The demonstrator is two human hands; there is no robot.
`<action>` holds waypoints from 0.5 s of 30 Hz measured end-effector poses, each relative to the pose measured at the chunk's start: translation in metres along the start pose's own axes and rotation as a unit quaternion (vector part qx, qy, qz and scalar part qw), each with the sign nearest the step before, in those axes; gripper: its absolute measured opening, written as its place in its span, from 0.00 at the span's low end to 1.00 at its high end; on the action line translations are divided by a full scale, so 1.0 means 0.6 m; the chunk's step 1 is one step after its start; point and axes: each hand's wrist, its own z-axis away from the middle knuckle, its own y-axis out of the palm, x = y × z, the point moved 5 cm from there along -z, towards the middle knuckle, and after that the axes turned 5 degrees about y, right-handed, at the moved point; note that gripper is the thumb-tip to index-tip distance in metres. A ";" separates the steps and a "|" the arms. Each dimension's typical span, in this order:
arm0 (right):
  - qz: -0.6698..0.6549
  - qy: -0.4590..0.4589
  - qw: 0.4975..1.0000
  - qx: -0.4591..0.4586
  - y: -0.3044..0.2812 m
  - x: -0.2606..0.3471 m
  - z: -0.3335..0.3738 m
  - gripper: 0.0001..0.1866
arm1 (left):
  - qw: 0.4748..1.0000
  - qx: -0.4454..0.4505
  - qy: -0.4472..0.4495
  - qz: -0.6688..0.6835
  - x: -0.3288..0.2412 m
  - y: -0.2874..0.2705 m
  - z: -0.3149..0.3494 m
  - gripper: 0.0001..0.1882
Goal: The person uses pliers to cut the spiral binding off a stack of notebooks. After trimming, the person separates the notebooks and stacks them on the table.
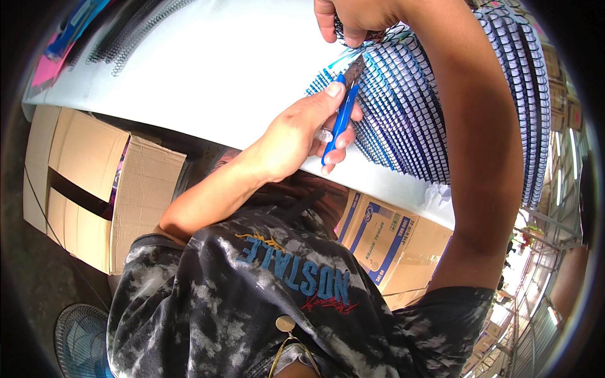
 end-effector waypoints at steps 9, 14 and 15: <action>0.016 0.016 1.000 -0.011 -0.007 0.001 0.016 0.13 | 1.000 -0.021 0.003 0.017 -0.015 0.012 -0.014 0.30; 0.038 0.085 0.995 -0.027 -0.017 0.009 0.036 0.13 | 0.998 -0.008 0.040 -0.045 -0.020 0.016 -0.001 0.29; 0.039 0.102 0.993 -0.034 -0.020 0.010 0.040 0.14 | 0.996 0.016 0.037 -0.083 -0.019 0.015 -0.002 0.30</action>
